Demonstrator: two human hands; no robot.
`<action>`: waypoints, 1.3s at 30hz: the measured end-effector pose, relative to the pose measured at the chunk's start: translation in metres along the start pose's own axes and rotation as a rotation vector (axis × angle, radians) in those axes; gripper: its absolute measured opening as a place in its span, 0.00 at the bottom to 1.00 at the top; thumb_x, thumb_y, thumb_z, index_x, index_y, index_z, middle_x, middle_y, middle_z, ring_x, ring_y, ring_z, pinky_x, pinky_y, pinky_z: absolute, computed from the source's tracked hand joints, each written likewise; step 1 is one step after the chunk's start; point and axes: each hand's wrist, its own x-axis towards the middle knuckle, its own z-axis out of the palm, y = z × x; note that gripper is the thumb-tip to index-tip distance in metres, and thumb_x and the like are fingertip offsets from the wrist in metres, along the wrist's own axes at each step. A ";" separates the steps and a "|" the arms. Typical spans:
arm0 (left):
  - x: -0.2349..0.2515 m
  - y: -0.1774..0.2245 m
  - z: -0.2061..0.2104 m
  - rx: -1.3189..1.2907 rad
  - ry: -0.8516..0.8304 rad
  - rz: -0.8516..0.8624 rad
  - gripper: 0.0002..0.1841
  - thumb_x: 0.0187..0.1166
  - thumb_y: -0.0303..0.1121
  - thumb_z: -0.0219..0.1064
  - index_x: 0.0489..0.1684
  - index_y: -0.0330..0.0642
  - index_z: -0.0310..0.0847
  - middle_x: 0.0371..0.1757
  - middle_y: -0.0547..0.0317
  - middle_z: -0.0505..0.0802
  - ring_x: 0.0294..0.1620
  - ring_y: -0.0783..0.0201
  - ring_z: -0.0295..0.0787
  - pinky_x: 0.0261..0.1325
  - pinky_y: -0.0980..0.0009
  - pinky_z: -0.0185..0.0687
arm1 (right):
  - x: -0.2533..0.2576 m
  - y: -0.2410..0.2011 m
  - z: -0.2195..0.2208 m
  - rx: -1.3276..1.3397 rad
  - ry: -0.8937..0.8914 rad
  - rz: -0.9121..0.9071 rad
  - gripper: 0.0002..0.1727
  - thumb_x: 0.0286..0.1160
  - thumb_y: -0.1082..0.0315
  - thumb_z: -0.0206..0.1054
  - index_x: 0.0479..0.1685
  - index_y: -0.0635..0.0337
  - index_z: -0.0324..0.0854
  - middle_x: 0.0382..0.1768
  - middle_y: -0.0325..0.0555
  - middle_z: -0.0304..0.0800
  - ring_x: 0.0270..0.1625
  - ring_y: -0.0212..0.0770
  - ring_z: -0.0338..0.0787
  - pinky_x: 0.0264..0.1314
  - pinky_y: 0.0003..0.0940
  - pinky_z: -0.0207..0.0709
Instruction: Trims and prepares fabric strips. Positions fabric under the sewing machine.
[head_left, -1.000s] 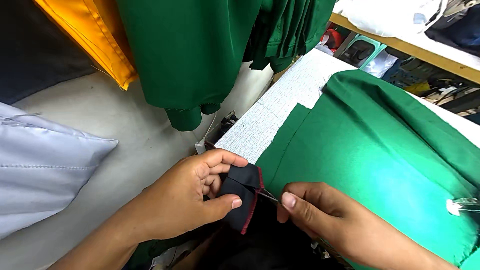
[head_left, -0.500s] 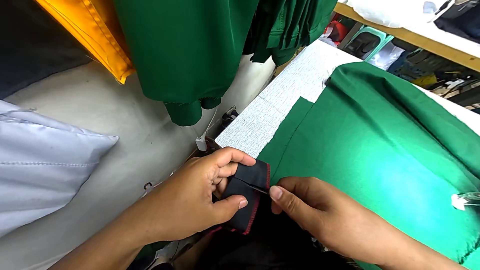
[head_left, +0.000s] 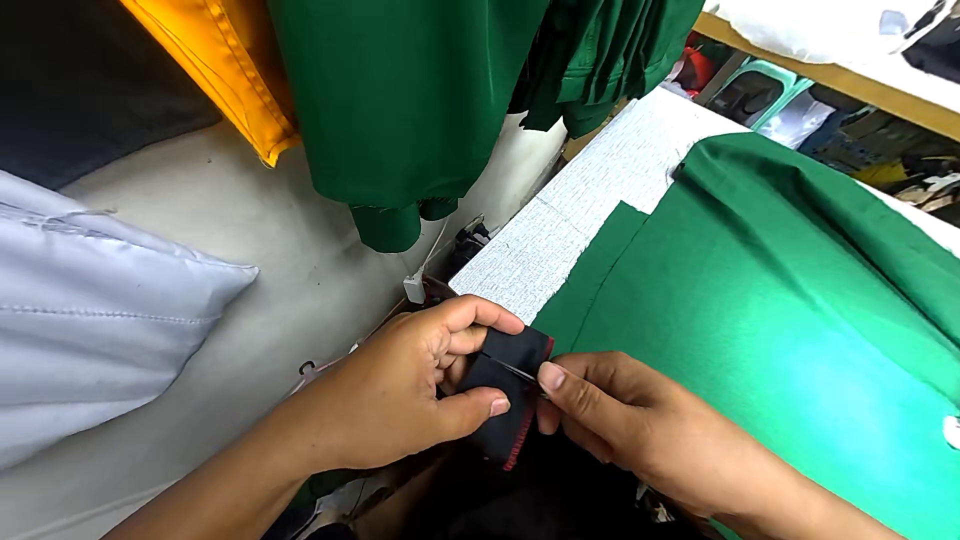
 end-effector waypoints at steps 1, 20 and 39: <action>-0.001 0.001 -0.001 0.012 0.005 -0.006 0.23 0.73 0.31 0.76 0.67 0.55 0.78 0.42 0.65 0.96 0.36 0.72 0.94 0.39 0.79 0.91 | 0.002 0.000 0.001 0.002 -0.002 0.000 0.22 0.90 0.52 0.53 0.27 0.46 0.84 0.13 0.24 0.69 0.12 0.18 0.61 0.13 0.15 0.53; 0.003 0.045 -0.024 0.091 0.206 0.027 0.48 0.64 0.26 0.80 0.89 0.62 0.59 0.46 0.64 0.95 0.23 0.68 0.89 0.25 0.79 0.87 | -0.052 0.000 -0.023 -0.134 0.097 -0.268 0.25 0.76 0.39 0.68 0.60 0.47 0.85 0.23 0.18 0.74 0.21 0.13 0.68 0.21 0.12 0.62; 0.111 0.047 0.121 -0.230 -0.187 0.377 0.38 0.73 0.26 0.76 0.86 0.54 0.66 0.67 0.54 0.90 0.62 0.58 0.92 0.65 0.66 0.91 | -0.103 -0.019 -0.074 0.258 0.899 -0.288 0.11 0.86 0.63 0.64 0.33 0.56 0.82 0.13 0.38 0.72 0.11 0.24 0.62 0.14 0.18 0.55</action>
